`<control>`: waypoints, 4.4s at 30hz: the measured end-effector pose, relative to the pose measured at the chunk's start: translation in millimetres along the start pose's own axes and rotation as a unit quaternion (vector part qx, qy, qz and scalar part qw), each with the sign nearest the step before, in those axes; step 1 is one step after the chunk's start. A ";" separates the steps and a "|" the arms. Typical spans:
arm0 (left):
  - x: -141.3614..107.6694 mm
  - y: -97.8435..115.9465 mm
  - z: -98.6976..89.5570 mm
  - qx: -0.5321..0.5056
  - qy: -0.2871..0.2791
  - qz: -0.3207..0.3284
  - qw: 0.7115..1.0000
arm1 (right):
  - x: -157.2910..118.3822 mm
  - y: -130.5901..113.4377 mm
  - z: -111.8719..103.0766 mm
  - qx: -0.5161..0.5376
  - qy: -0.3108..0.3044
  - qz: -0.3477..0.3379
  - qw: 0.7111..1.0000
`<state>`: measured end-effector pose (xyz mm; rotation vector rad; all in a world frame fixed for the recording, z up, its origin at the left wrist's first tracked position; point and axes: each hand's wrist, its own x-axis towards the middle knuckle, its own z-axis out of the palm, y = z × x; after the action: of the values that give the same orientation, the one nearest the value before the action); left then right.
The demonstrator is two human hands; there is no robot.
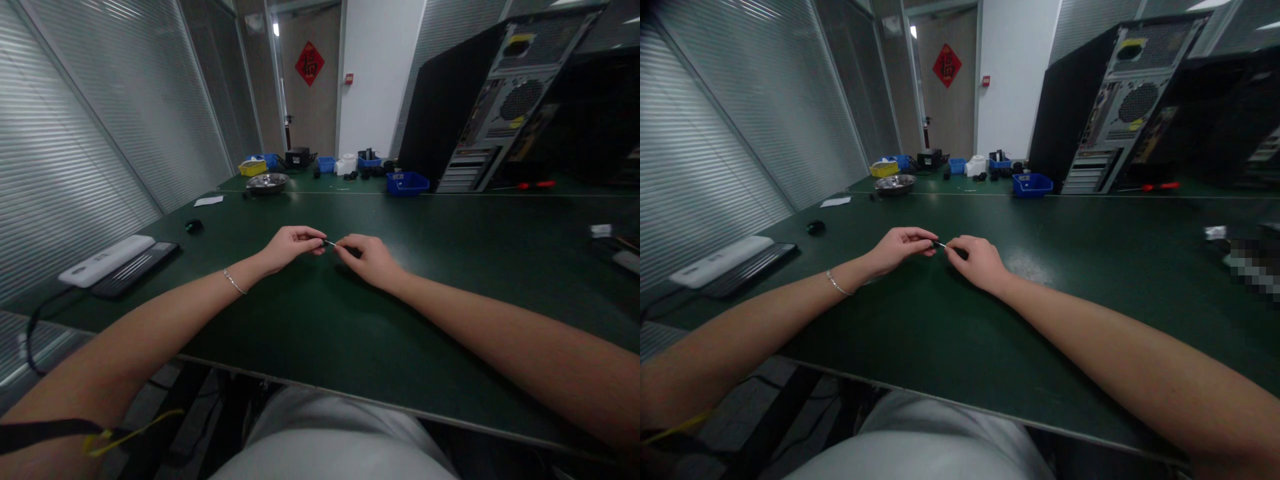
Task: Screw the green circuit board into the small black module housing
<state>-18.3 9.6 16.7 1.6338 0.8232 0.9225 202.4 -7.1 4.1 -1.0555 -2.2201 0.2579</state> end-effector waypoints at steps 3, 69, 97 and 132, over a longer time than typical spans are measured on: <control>-1.9 5.5 2.3 0.044 0.009 0.024 0.999 | 0.1 1.1 1.6 -0.015 -0.001 0.004 1.000; 5.0 -3.3 -6.0 -0.159 0.040 -0.022 0.986 | 0.4 -1.6 0.0 0.034 -0.017 -0.037 0.999; 0.8 -6.7 0.4 -0.035 -0.067 -0.006 0.997 | 1.1 3.5 4.7 0.005 0.016 0.005 1.000; 0.3 -0.1 1.7 -0.143 -0.028 -0.085 0.986 | 0.9 1.5 2.6 0.044 -0.013 -0.041 0.998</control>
<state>-16.7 9.1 16.4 1.3151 0.7417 0.8281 201.3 -5.1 1.9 -0.9170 -2.2465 0.3322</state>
